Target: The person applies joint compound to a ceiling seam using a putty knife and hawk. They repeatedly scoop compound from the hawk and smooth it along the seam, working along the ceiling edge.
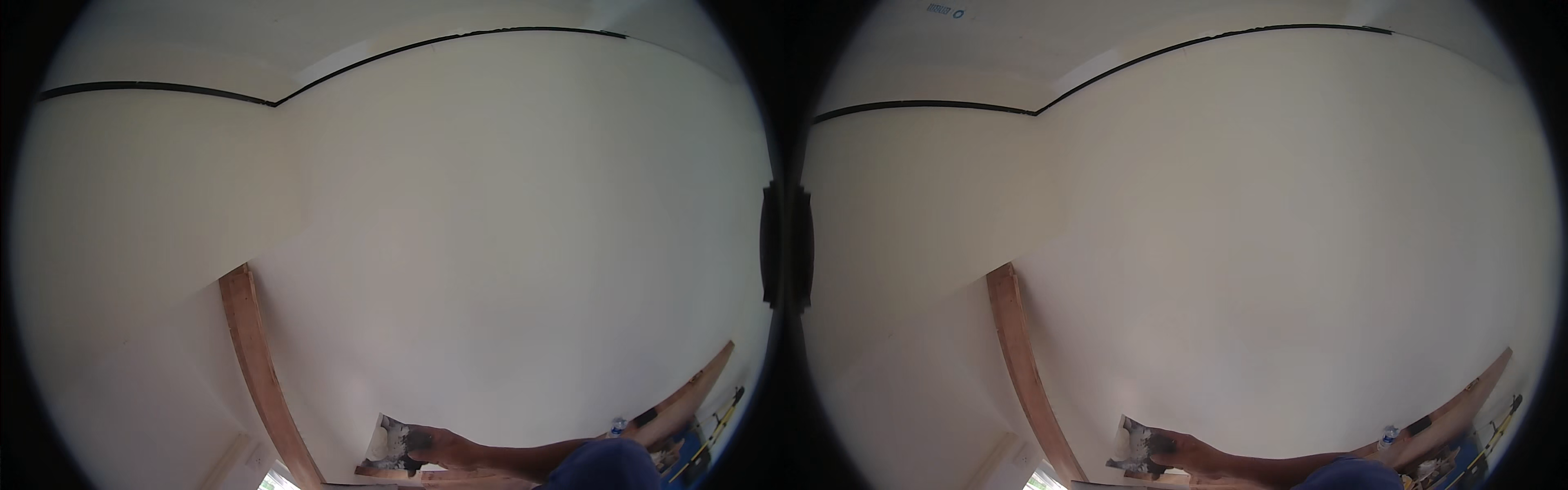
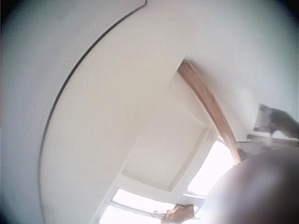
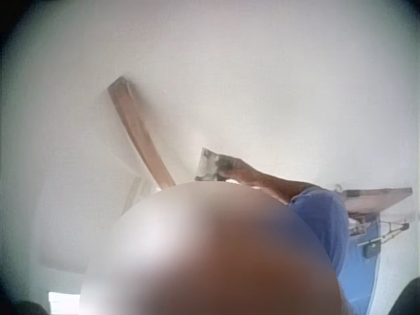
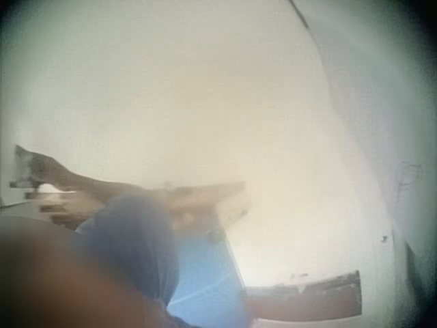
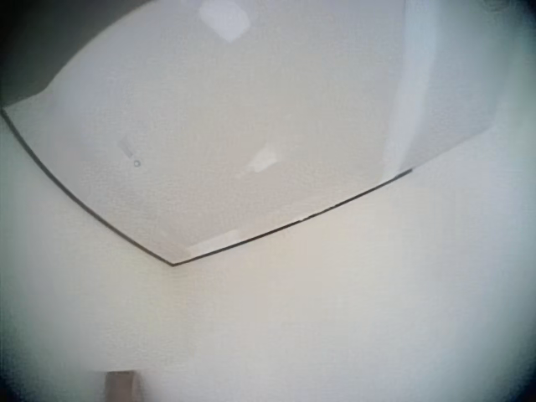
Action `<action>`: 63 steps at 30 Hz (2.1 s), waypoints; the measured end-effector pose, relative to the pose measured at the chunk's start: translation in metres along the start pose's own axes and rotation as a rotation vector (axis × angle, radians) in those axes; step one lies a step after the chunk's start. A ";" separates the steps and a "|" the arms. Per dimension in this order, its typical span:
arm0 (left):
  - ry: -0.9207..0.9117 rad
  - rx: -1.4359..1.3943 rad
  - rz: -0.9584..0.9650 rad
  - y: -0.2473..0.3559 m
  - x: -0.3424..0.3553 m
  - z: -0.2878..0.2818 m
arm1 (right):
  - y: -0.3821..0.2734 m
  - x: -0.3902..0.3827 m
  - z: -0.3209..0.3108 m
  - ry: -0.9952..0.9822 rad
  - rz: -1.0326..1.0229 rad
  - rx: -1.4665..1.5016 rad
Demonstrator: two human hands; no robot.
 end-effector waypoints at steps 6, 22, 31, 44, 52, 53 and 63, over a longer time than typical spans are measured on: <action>-0.177 -1.063 -0.552 -0.037 0.020 0.001 | -0.001 -0.011 0.012 -0.198 -0.644 -0.938; -0.266 -0.719 -0.194 0.117 0.094 -0.078 | -0.141 -0.019 0.004 0.062 -1.075 -1.825; -0.135 -0.664 -0.128 0.123 0.102 -0.096 | -0.142 0.016 0.009 -0.134 -1.011 -2.068; 0.292 -0.849 -0.109 0.096 0.058 -0.101 | -0.457 0.038 -0.189 1.259 -1.350 -0.551; 0.443 -0.662 -0.200 0.066 -0.003 -0.094 | -0.575 0.033 -0.254 1.723 -1.724 -0.715; 0.521 -0.668 -0.233 0.065 -0.010 -0.090 | -0.578 0.035 -0.259 1.779 -1.712 -0.726; 0.718 -0.657 -0.374 0.058 -0.041 -0.075 | -0.612 0.068 -0.242 1.865 -1.643 -0.721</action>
Point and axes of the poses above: each hand's wrist, its own x-axis towards the middle knuckle, its own z-axis out of the palm, y = z × x, the point moved 2 cm from there along x, towards the middle knuckle, and after that the axes turned 12 degrees about -x, right-handed, at the moved point
